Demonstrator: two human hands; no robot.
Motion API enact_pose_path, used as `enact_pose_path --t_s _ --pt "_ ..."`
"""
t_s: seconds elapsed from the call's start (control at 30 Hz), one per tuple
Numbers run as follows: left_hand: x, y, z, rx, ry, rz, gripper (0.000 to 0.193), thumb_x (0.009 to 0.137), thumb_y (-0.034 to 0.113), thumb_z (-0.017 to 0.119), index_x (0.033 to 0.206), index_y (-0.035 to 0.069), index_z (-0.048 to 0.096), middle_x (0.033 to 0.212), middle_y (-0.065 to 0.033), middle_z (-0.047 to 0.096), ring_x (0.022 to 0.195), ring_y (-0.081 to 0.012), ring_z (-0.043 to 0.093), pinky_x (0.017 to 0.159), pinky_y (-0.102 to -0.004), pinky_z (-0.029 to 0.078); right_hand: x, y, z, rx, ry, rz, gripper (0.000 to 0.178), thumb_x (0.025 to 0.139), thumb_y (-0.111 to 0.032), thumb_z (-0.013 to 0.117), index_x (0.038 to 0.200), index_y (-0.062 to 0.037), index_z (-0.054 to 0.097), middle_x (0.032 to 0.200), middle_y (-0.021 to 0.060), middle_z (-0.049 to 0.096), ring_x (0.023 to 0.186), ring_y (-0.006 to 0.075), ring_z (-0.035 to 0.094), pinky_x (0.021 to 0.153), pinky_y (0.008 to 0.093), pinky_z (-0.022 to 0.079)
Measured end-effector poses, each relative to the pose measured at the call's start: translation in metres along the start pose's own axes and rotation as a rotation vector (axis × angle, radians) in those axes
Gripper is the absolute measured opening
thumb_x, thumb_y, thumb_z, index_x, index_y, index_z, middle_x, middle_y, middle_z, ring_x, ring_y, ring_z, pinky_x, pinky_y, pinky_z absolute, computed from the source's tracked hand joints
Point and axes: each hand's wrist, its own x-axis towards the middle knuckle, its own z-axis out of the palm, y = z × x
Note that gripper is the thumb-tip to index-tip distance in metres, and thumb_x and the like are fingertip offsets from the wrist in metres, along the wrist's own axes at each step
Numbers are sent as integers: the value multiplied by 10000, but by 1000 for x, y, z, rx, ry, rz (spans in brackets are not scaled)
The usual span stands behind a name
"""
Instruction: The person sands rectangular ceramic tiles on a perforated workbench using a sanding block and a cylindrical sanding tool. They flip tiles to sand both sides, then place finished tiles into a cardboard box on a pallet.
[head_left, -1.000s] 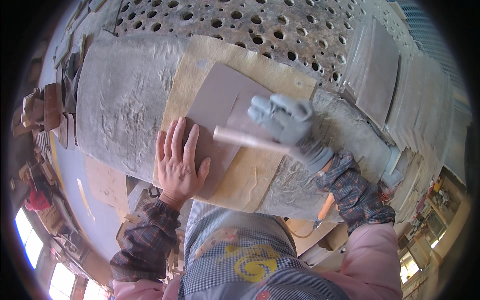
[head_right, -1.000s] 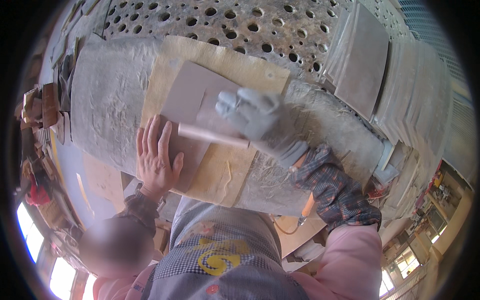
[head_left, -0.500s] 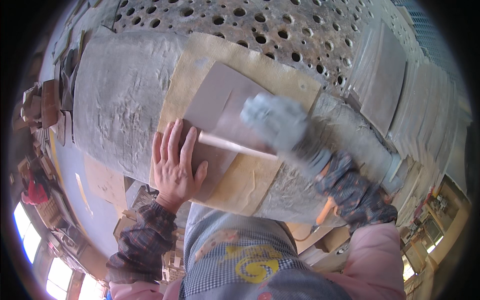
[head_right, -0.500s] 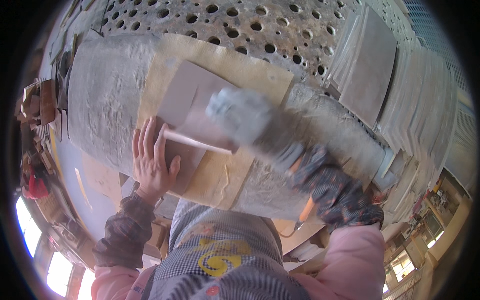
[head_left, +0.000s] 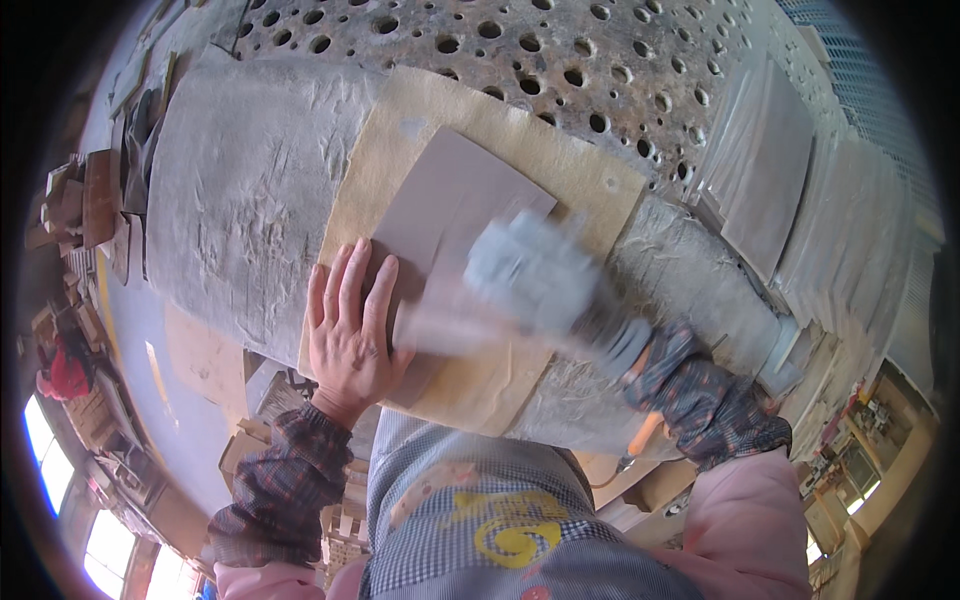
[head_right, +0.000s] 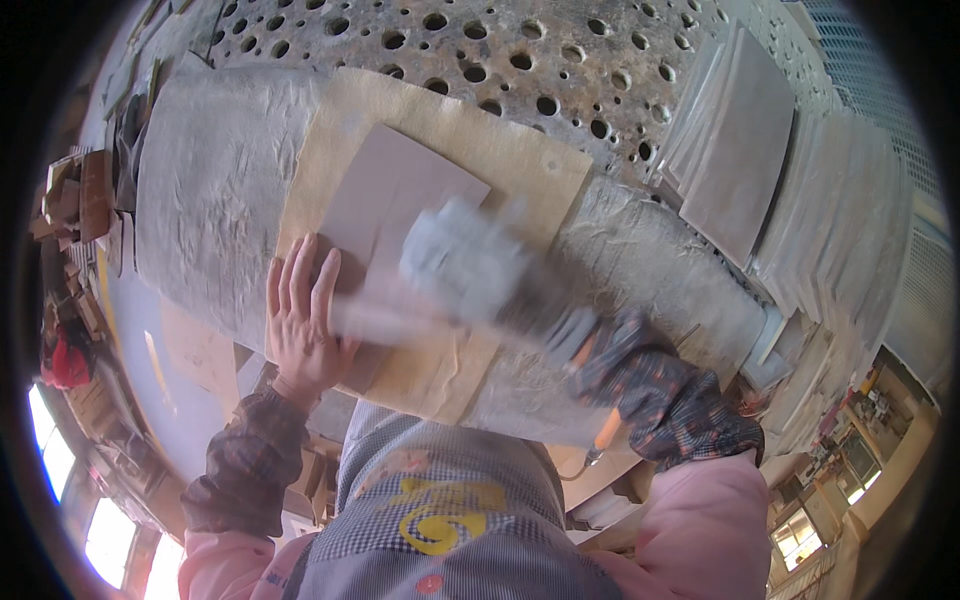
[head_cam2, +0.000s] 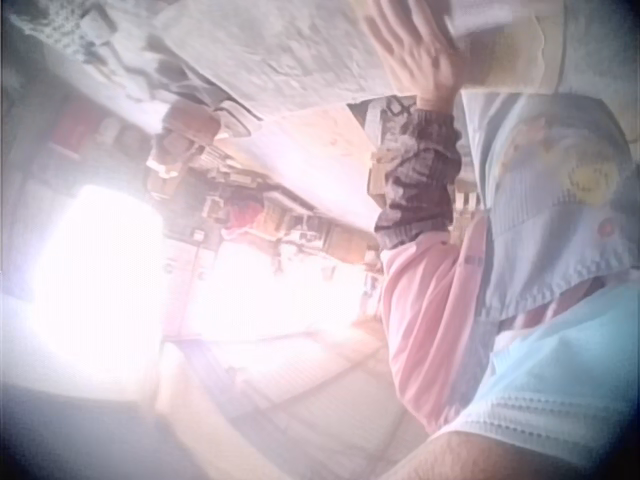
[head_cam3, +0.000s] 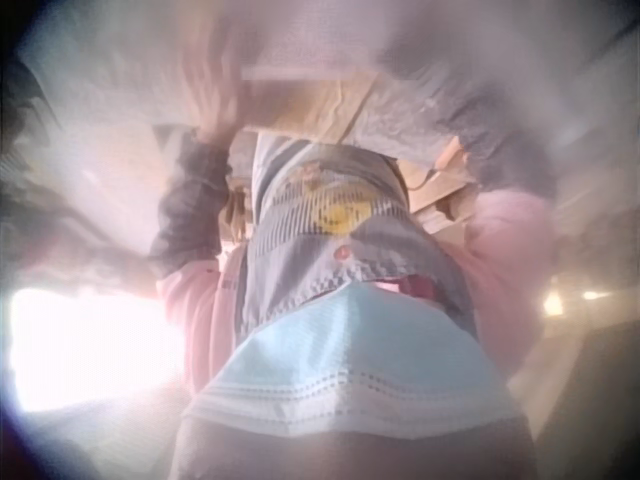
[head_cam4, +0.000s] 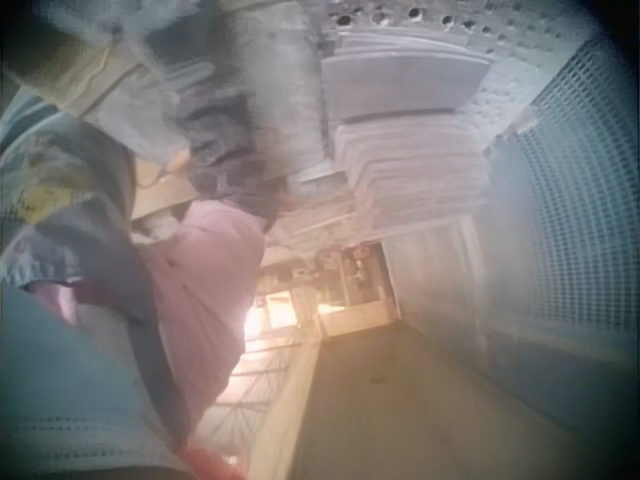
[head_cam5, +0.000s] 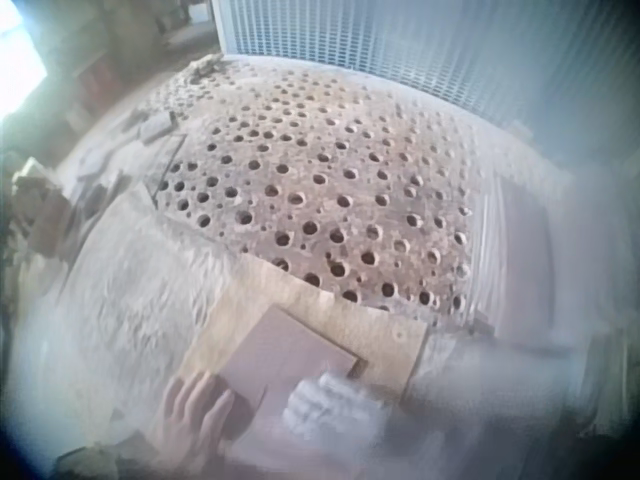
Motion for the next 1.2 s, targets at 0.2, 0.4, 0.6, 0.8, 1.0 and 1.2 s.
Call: enact_pose_path --t_s 0.2,0.4,0.6,0.8,1.0,1.2 --pt "-2 1 -1 -25 -7 -10 797 839 355 711 1564 109 491 1657 -200 393 1549 -391 351 1295 -567 195 24 41 -42 -287 141 205 362 913 -216 725 1265 -130 715 1322 106 721 1327 290 640 1167 510 474" --pt "0 3 -3 -17 1 -23 798 832 345 719 1562 112 495 1653 -189 400 1547 -383 358 1294 -568 199 7 18 -14 -35 105 39 340 944 -207 692 1276 -138 719 1301 117 736 1321 292 647 1187 506 463" --pt "1 3 -3 -30 26 -12 805 829 346 720 1566 118 489 1648 -183 407 1550 -381 352 1296 -569 197 -7 1 10 -99 73 109 319 945 -199 670 1258 -156 714 1335 75 713 1340 269 631 1190 515 459" --pt "-1 4 -4 -30 16 -21 807 846 365 709 1578 122 471 1647 -175 411 1547 -377 356 1297 -567 196 -6 6 4 -180 111 109 335 948 -226 678 1263 -113 689 1321 89 697 1308 291 638 1169 539 466" --pt "-2 0 -1 -59 39 -20 772 884 278 654 1583 38 432 1655 -189 413 1559 -357 358 1303 -552 196 17 -17 2 -73 170 264 290 902 -218 765 1183 -162 727 1282 67 720 1293 298 651 1145 558 467" --pt "-6 -2 0 -120 49 -19 767 886 119 580 1601 -38 350 1664 -215 402 1573 -342 354 1305 -525 207 33 -16 -25 -244 142 318 256 923 -184 716 1175 -150 741 1259 65 755 1264 243 683 1124 476 511"
